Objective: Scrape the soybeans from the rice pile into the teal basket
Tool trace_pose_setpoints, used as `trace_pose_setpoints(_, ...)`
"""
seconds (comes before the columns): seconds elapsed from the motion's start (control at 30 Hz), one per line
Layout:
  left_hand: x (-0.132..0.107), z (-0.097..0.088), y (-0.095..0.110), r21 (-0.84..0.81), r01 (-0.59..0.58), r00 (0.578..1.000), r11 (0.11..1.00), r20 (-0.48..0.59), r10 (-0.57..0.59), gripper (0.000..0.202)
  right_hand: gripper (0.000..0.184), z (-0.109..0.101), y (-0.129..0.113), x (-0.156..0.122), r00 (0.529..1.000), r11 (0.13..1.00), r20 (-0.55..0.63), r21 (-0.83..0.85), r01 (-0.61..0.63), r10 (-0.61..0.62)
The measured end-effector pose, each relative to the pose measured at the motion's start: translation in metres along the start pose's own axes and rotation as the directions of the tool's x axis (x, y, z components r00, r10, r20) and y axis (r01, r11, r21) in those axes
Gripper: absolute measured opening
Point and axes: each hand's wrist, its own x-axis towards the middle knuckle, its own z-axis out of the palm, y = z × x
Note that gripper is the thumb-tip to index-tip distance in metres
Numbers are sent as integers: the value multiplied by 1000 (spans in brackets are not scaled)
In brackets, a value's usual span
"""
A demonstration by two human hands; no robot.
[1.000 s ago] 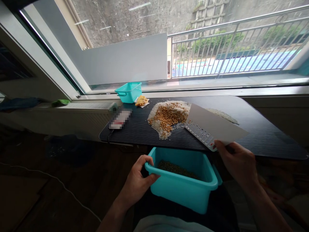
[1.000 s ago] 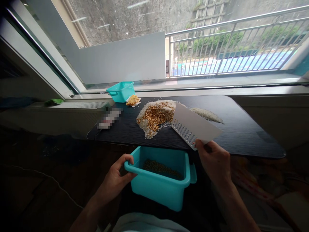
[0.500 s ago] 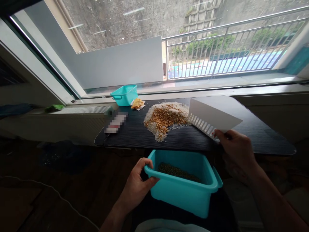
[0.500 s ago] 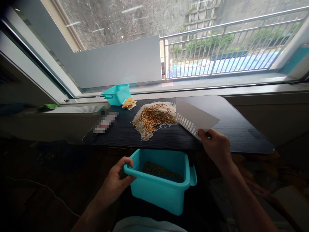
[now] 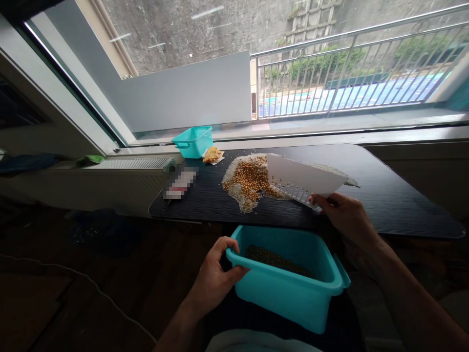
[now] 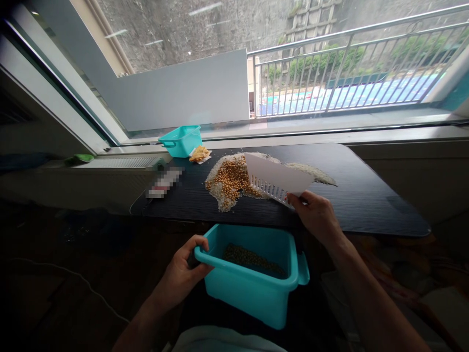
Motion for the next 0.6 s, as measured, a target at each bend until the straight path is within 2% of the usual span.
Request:
trace_pose_setpoints(0.17,0,0,-1,-24,-2,1000,1000,2,2,29,38,4,-4,-2,999,999,43,31,13,-14)
trace_pose_setpoints(0.27,-1,1,-2,-32,3,1000,999,6,-3,29,37,2,-10,-4,998,994,57,105,-13,7)
trace_pose_setpoints(0.37,-1,1,-2,-36,9,1000,999,8,-9,27,37,-6,-19,-8,997,985,62,165,-52,42)
trace_pose_setpoints(0.5,-1,2,-2,-48,20,1000,999,14,-20,25,35,-22,-29,-17,993,985,76,141,-104,94)
trace_pose_setpoints(0.6,-1,3,-2,-52,28,999,998,20,-27,24,43,-28,-32,-24,990,985,72,111,-133,125)
